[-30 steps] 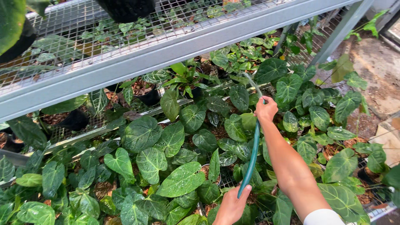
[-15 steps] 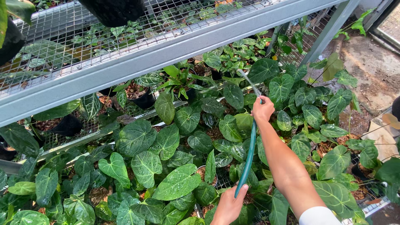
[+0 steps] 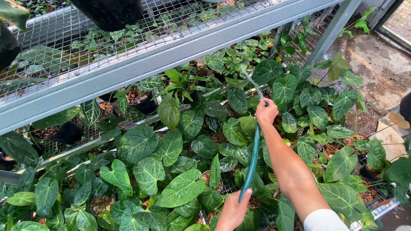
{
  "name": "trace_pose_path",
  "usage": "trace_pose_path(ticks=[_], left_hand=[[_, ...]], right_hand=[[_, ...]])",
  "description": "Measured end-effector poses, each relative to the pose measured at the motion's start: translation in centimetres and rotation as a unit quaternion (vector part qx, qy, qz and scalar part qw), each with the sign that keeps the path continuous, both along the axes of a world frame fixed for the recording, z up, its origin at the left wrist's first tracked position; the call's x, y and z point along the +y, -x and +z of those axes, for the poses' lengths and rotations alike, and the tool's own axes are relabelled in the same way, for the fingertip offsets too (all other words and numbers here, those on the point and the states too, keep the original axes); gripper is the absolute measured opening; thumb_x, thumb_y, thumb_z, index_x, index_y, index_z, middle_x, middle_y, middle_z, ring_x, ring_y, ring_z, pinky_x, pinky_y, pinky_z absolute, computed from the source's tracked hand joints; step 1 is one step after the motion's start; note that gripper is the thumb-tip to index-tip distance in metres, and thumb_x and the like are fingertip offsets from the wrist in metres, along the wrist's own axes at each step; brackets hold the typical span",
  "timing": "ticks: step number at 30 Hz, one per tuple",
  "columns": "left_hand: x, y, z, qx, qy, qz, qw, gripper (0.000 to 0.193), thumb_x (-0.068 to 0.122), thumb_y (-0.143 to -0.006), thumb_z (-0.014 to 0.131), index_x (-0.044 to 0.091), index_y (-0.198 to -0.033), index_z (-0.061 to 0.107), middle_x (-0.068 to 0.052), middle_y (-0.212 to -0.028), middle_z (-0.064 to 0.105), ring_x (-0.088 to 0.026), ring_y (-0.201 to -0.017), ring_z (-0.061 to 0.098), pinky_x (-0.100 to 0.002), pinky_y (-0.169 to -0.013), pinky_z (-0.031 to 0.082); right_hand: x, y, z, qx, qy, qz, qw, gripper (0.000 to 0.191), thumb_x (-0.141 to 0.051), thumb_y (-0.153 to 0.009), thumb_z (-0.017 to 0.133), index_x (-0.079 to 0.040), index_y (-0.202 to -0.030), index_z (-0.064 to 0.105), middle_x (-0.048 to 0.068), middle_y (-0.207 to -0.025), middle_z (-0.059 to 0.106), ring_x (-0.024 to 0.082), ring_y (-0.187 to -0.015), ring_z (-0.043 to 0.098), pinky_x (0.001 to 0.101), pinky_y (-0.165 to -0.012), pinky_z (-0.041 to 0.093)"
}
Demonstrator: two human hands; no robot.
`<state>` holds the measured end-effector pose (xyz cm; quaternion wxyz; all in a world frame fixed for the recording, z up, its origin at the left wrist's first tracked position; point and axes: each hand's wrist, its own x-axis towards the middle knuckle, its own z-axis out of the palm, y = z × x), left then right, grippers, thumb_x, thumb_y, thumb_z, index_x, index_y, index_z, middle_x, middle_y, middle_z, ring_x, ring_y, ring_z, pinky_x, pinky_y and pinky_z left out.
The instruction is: The person waters a collection of potted plants arranged on metal shelving using a green hose. They move the hose nozzle from plant to plant, directing water onto the leaves and soil of each pot.
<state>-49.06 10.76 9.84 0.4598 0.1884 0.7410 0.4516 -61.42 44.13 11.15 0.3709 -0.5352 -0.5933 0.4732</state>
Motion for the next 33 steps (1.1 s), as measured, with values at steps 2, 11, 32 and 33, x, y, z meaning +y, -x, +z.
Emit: trace_pose_path(ticks=[2,11,32,33], left_hand=[[0.0,0.0,-0.1,-0.005,0.0,0.004,1.0,0.054,0.053,-0.104,0.053,0.006,-0.077,0.056,0.0,-0.059,0.045,-0.011,-0.053,0.043,-0.033,-0.052,0.037],[-0.4,0.0,0.2,-0.011,0.021,-0.019,1.0,0.055,0.057,-0.104,0.052,0.008,-0.078,0.058,0.0,-0.058,0.044,-0.012,-0.052,0.042,-0.034,-0.051,0.036],[-1.6,0.1,-0.5,0.002,0.041,0.002,0.999,0.054,0.056,-0.102,0.054,0.007,-0.08,0.059,-0.002,-0.059,0.045,-0.014,-0.054,0.045,-0.035,-0.054,0.038],[-1.7,0.1,-0.6,0.001,0.037,0.005,0.999,0.052,0.055,-0.102,0.054,0.008,-0.081,0.06,-0.002,-0.059,0.046,-0.014,-0.054,0.045,-0.035,-0.055,0.039]], right_hand=[[0.0,0.0,0.1,-0.004,0.002,0.002,1.0,0.027,-0.018,-0.098,0.065,-0.002,-0.118,0.071,0.013,-0.085,0.073,0.02,-0.052,0.069,0.0354,-0.042,0.058],[-0.5,-1.1,-0.1,-0.026,0.023,0.002,0.999,0.028,-0.018,-0.098,0.064,0.0,-0.118,0.069,0.015,-0.092,0.073,0.021,-0.051,0.069,0.037,-0.043,0.057],[-1.4,-0.9,-1.8,0.011,0.014,-0.022,1.0,0.027,-0.019,-0.099,0.064,0.0,-0.117,0.069,0.016,-0.083,0.071,0.022,-0.05,0.068,0.0376,-0.041,0.056],[-1.5,-0.9,-1.8,0.017,0.016,-0.024,0.999,0.028,-0.019,-0.099,0.064,0.0,-0.118,0.069,0.016,-0.082,0.072,0.022,-0.051,0.068,0.0376,-0.041,0.056]])
